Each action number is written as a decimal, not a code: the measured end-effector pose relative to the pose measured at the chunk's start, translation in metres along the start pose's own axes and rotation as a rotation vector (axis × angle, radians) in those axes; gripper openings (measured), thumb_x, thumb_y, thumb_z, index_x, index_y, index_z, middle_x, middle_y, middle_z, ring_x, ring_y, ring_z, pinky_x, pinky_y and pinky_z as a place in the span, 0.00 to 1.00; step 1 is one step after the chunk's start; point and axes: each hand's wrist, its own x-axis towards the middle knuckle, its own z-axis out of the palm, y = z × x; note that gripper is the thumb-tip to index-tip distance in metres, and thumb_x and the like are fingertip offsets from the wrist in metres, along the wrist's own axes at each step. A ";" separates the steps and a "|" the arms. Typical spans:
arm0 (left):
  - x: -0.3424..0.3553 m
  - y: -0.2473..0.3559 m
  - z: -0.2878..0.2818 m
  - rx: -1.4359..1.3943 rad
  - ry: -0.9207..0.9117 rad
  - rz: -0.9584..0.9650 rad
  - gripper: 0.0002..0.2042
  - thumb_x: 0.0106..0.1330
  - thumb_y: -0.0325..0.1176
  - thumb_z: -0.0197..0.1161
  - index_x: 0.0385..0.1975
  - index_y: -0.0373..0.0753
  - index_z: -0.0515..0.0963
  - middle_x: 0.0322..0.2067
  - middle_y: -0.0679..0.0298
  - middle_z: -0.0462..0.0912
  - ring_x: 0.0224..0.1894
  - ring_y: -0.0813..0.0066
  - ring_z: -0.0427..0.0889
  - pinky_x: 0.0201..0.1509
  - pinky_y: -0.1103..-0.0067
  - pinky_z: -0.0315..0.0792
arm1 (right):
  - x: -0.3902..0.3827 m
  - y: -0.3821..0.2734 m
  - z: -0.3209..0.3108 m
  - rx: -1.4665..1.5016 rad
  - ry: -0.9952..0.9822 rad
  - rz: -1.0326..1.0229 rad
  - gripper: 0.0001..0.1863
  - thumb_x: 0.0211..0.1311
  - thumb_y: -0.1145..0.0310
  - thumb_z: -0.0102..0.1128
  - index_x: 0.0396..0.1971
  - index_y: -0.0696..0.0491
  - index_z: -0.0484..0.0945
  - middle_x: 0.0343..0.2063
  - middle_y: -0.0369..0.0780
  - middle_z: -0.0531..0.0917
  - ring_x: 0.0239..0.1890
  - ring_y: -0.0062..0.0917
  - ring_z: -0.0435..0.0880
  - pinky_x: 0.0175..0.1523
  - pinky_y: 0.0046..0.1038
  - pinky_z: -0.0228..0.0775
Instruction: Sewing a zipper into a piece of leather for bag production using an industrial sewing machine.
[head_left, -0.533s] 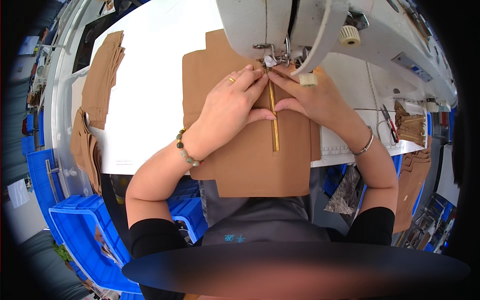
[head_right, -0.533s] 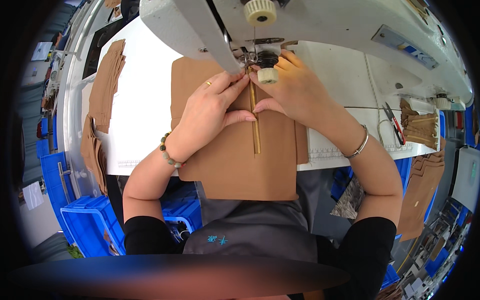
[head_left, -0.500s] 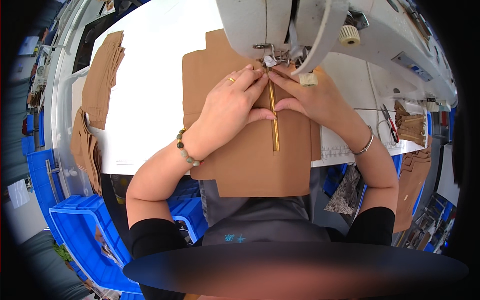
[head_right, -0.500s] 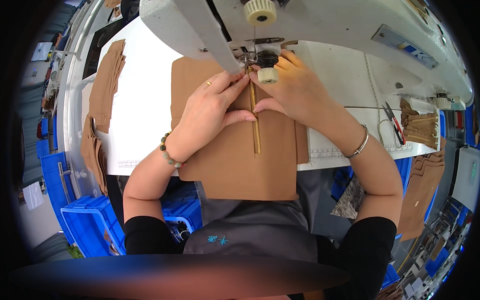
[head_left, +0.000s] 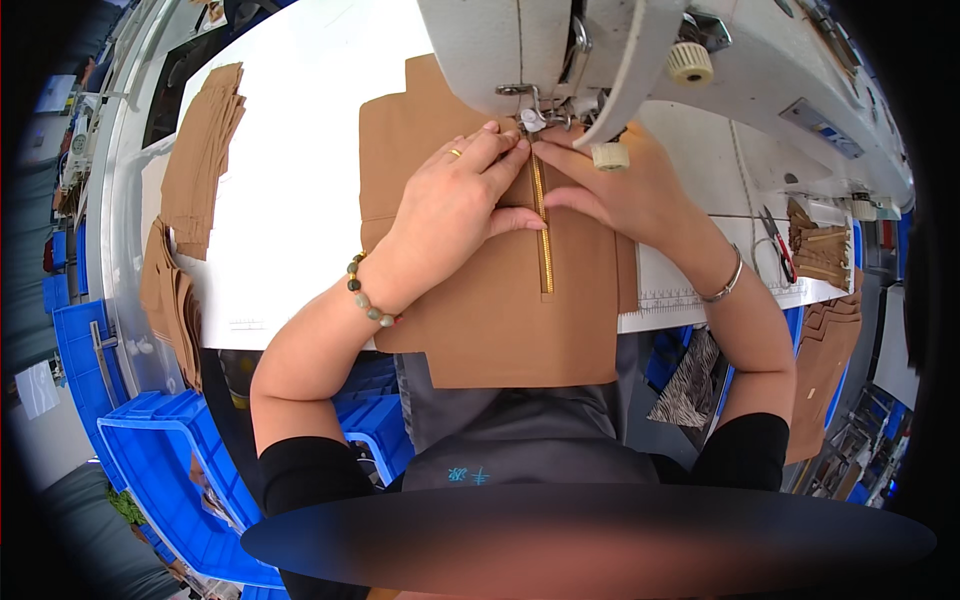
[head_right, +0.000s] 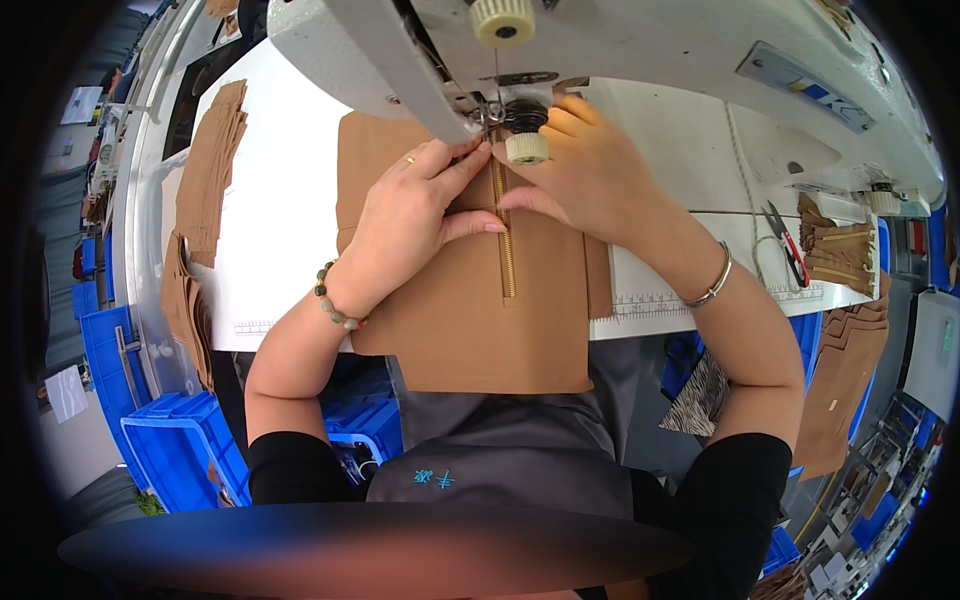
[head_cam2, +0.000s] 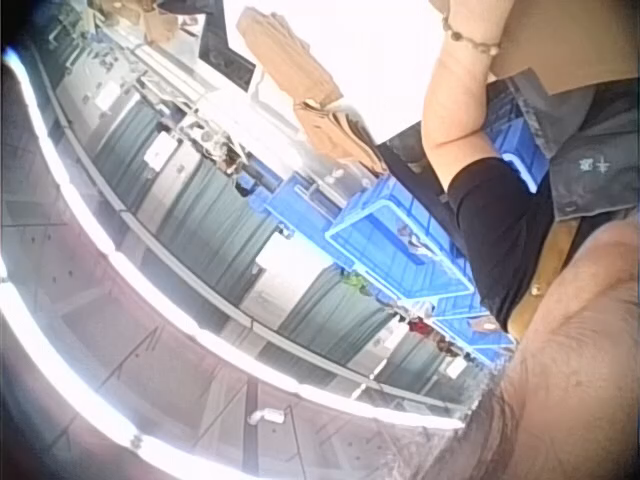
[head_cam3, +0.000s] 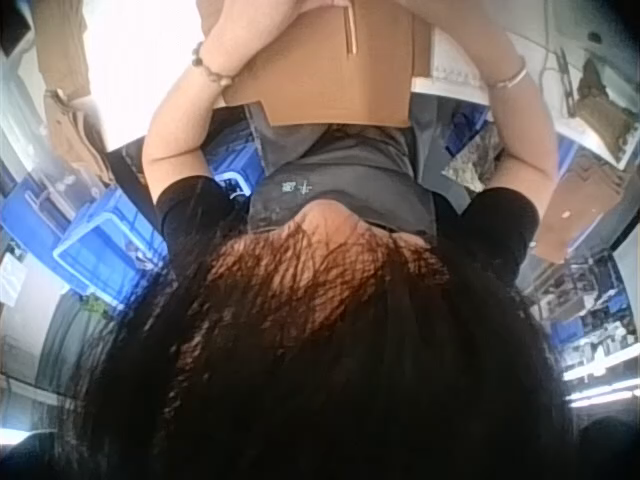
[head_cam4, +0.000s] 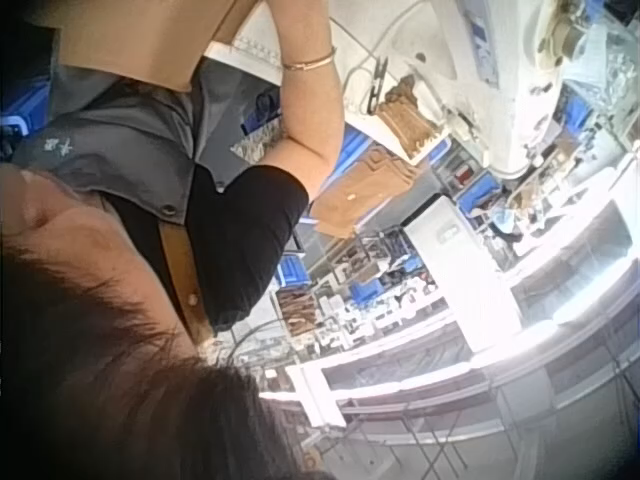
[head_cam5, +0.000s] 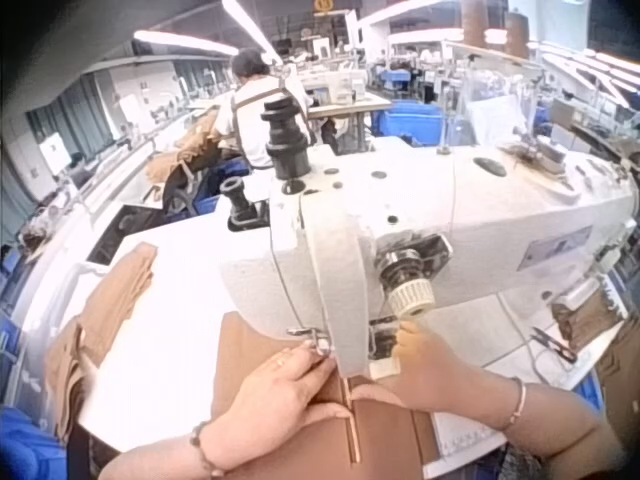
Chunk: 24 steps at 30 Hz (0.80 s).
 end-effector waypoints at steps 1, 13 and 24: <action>-0.001 0.000 0.000 0.005 0.008 0.004 0.34 0.55 0.51 0.74 0.55 0.29 0.82 0.56 0.55 0.82 0.62 0.55 0.80 0.64 0.67 0.77 | -0.002 0.000 0.000 -0.005 0.020 0.019 0.21 0.59 0.52 0.72 0.47 0.49 0.85 0.34 0.37 0.84 0.40 0.35 0.82 0.50 0.36 0.75; -0.065 0.070 -0.024 0.061 -0.210 -0.013 0.49 0.47 0.60 0.75 0.64 0.27 0.74 0.66 0.47 0.76 0.70 0.48 0.74 0.70 0.58 0.70 | -0.015 -0.020 -0.040 -0.104 -0.039 0.009 0.12 0.63 0.63 0.70 0.43 0.51 0.86 0.35 0.40 0.85 0.33 0.36 0.82 0.46 0.35 0.75; -0.083 0.070 -0.030 -0.536 -0.059 -0.287 0.13 0.71 0.28 0.59 0.50 0.30 0.83 0.45 0.46 0.87 0.50 0.48 0.86 0.56 0.69 0.78 | -0.088 -0.072 -0.049 0.315 0.067 0.150 0.10 0.52 0.73 0.74 0.31 0.55 0.80 0.37 0.40 0.83 0.37 0.36 0.84 0.40 0.35 0.78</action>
